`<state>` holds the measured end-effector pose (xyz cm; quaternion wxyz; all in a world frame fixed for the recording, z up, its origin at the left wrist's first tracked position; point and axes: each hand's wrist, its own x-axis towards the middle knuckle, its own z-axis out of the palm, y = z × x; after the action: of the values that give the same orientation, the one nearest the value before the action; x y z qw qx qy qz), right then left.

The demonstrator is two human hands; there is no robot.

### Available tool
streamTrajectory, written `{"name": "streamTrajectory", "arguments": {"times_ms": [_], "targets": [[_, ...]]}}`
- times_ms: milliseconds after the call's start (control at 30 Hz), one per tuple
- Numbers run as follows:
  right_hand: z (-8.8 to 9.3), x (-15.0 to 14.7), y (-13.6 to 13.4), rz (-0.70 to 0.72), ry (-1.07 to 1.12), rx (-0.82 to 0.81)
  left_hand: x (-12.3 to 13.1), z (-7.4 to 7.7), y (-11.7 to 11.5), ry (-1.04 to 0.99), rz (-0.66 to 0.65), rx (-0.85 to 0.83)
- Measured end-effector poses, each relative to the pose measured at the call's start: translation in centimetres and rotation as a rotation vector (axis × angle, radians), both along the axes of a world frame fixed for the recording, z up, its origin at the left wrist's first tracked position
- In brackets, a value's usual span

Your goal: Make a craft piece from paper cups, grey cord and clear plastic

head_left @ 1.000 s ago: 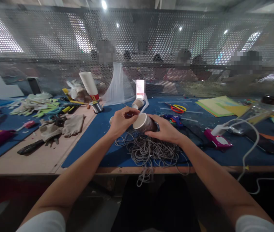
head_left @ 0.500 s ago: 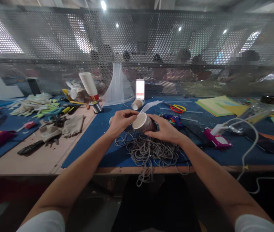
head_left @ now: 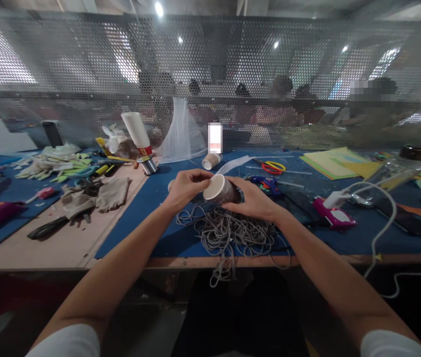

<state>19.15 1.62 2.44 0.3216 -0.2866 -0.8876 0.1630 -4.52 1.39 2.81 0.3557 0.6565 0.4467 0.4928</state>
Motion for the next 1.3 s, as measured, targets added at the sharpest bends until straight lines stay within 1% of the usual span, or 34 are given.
{"name": "streamTrajectory", "arguments": {"times_ms": [367,567,700,933,1300], "targets": [[-0.1,0.1,0.1,-0.001,-0.026,0.011,-0.3,-0.2,0.2,0.028,-0.024,0.007],[-0.7,0.1,0.4,-0.026,-0.054,0.046,-0.3,0.0,0.1,0.047,-0.050,0.014],[-1.0,0.2,0.6,-0.038,-0.066,0.062,-0.1,0.2,-0.1,0.062,-0.037,0.013],[-0.9,0.0,0.5,-0.033,-0.089,0.053,0.4,0.3,-0.2,0.150,0.021,0.073],[-0.9,0.0,0.5,-0.014,-0.067,0.010,0.3,0.1,-0.2,0.142,0.019,0.053]]}}
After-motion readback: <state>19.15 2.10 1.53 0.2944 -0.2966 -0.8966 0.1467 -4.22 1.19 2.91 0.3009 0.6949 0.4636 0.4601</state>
